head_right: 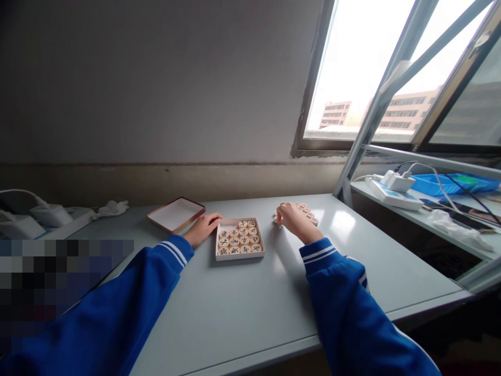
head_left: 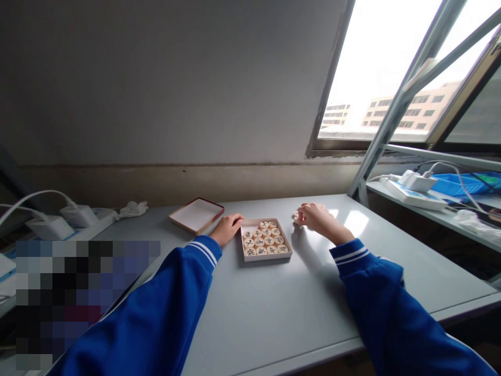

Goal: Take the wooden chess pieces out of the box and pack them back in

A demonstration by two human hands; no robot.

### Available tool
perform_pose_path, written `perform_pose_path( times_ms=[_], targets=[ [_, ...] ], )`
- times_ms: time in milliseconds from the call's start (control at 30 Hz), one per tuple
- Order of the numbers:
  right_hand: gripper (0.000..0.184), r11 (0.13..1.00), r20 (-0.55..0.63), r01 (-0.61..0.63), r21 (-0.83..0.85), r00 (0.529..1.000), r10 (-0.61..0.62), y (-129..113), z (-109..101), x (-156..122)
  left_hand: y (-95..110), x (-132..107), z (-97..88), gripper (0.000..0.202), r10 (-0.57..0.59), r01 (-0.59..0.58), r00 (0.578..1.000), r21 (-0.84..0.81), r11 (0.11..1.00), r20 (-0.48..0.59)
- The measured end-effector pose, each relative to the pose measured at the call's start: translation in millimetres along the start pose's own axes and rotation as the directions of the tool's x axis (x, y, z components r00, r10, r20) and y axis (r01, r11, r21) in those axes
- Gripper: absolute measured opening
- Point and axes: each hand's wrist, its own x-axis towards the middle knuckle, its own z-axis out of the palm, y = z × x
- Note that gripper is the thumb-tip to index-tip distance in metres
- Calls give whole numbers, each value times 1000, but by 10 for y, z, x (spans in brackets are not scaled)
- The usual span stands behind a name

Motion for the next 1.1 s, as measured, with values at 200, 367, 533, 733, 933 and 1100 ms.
perform_pose_path(
  times_ms=[200, 367, 533, 733, 933, 1100],
  targets=[
    [14, 1000, -65, 22, -11, 998, -23, -15, -5, 11, 2, -4, -3, 25, -5, 5, 1000, -8, 1000, 12],
    [18, 998, -96, -47, -45, 994, 43, -37, -4, 47, 16, -8, -10, 25, -15, 15, 1000, -11, 1000, 16],
    [18, 962, -215, 247, 114, 952, -219, -373, -124, 50, -4, -5, 1, 25, 7, -7, 1000, -30, 1000, 10],
    [17, 876, -148, 481, 28, 869, -473, -798, -200, 94, 25, -12, -12, 24, 17, -17, 1000, -34, 999, 2],
    [19, 842, -103, 536, -60, 836, -539, -814, -234, 115, 66, -23, -25, 22, -8, 8, 1000, -37, 999, 1],
    [15, 844, -175, 536, -1, 831, -528, -775, -215, 151, 44, -17, -17, 22, -2, 2, 1000, -47, 999, 3]
  ],
)
